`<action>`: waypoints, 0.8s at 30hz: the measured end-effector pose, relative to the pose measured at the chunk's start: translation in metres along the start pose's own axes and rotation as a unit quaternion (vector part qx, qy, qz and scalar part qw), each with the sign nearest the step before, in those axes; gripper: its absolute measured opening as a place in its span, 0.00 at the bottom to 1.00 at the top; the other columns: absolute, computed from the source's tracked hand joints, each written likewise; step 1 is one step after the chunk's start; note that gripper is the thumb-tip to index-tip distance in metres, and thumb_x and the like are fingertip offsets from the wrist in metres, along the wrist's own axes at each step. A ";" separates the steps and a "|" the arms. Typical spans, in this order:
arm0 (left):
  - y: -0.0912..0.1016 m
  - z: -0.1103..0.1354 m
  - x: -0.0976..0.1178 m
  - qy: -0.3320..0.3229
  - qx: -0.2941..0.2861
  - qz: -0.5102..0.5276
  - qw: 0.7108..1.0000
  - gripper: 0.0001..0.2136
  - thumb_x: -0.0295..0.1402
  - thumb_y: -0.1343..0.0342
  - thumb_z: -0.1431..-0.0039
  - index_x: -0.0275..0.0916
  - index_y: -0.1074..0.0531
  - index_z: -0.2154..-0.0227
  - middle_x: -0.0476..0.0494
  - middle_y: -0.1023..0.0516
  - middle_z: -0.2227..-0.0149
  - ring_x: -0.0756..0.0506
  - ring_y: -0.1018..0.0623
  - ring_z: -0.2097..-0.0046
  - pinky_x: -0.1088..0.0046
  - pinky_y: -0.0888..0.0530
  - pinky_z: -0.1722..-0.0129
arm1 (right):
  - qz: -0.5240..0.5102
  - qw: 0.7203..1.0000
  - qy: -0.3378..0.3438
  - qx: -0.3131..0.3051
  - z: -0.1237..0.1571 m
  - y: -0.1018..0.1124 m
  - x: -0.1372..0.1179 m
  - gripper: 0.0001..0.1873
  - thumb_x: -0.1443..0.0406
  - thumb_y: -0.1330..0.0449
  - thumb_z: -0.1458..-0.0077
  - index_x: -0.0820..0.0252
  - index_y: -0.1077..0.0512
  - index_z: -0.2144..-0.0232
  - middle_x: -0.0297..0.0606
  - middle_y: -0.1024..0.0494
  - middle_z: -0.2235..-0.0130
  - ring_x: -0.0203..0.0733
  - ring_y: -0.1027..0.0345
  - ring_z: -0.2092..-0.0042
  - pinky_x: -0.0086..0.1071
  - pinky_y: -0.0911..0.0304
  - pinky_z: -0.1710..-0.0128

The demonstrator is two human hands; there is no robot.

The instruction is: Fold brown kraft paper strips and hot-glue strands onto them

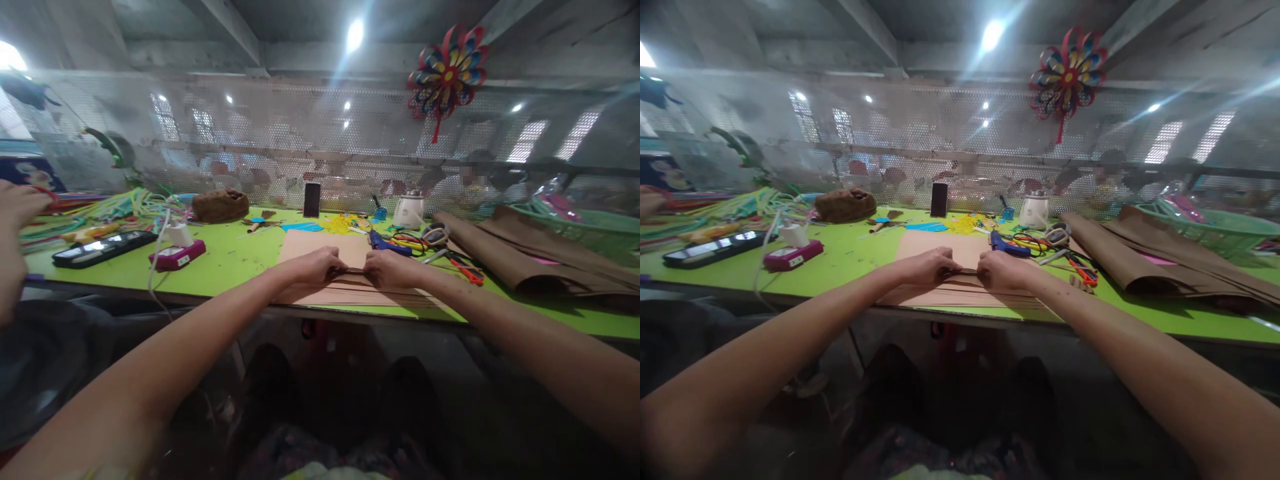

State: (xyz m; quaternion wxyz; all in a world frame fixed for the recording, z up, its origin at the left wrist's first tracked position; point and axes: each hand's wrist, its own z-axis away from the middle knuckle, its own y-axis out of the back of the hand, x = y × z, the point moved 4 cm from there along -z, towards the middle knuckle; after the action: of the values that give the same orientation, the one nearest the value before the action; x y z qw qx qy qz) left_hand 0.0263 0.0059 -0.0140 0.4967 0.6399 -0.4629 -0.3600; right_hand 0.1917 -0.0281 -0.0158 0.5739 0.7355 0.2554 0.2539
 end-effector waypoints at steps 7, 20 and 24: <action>0.005 0.009 0.012 -0.016 0.021 -0.019 0.999 0.14 0.32 0.55 0.40 0.41 0.27 0.56 0.42 0.33 0.67 0.47 0.34 0.65 0.73 0.38 0.63 | 0.084 0.996 -0.024 0.021 0.012 0.006 -0.022 0.10 0.67 0.49 0.45 0.65 0.28 0.71 0.43 0.29 0.67 0.39 0.38 0.68 0.30 0.49 0.71; 0.018 -0.027 -0.003 0.174 -0.078 0.066 0.980 0.16 0.33 0.55 0.44 0.36 0.27 0.57 0.45 0.25 0.69 0.50 0.32 0.71 0.77 0.38 0.69 | 0.149 0.987 -0.026 0.046 0.016 0.005 -0.038 0.08 0.68 0.49 0.43 0.65 0.31 0.71 0.43 0.30 0.68 0.41 0.39 0.66 0.32 0.47 0.65; 0.020 -0.046 -0.005 0.189 -0.114 0.081 0.972 0.17 0.39 0.55 0.44 0.33 0.24 0.72 0.46 0.28 0.77 0.51 0.36 0.76 0.75 0.40 0.73 | 0.162 0.981 -0.063 0.083 0.022 -0.002 -0.032 0.07 0.71 0.50 0.44 0.66 0.32 0.69 0.43 0.31 0.68 0.41 0.40 0.66 0.32 0.45 0.66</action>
State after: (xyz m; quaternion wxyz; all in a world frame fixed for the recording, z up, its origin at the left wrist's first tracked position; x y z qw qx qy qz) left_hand 0.0622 0.0233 0.0167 0.6724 0.5956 -0.3669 -0.2421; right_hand 0.1828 -0.0652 -0.0248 0.4773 0.8264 0.1168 0.2749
